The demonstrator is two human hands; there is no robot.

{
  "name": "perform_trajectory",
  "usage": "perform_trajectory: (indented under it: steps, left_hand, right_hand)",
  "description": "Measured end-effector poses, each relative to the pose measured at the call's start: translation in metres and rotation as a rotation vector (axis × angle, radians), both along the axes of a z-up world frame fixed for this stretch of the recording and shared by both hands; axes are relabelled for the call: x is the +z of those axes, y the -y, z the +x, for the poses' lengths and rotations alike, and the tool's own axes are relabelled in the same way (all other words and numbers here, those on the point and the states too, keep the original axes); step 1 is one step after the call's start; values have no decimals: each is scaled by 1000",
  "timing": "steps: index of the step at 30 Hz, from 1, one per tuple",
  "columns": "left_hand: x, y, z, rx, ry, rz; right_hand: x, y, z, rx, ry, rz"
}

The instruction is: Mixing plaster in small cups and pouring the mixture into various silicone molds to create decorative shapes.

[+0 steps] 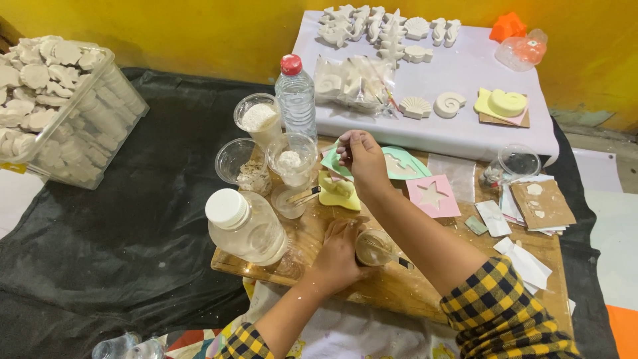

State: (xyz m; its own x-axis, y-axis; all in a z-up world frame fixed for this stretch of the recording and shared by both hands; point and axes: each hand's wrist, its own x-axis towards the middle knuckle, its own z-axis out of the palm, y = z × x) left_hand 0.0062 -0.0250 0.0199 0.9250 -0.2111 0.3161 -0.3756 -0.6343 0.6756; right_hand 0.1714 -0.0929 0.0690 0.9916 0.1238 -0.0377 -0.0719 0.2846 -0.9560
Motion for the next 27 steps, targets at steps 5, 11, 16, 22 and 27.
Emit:
perform_trajectory:
  steps: [5,11,16,22,27]
  left_hand:
    - [-12,1,0,-1,-66,2]
    - [-37,3,3,3,74,42]
    - [-49,3,7,-16,15,-67]
    - [-58,0,6,7,39,-94]
    - [-62,0,10,-22,27,-70]
  right_hand:
    - [4,14,-1,-28,-73,87]
    - [20,67,-27,-59,-144,136]
    - [16,128,-59,-98,-152,82]
    - [-15,192,-86,-106,-124,17]
    - [-22,208,-109,-134,-68,-56]
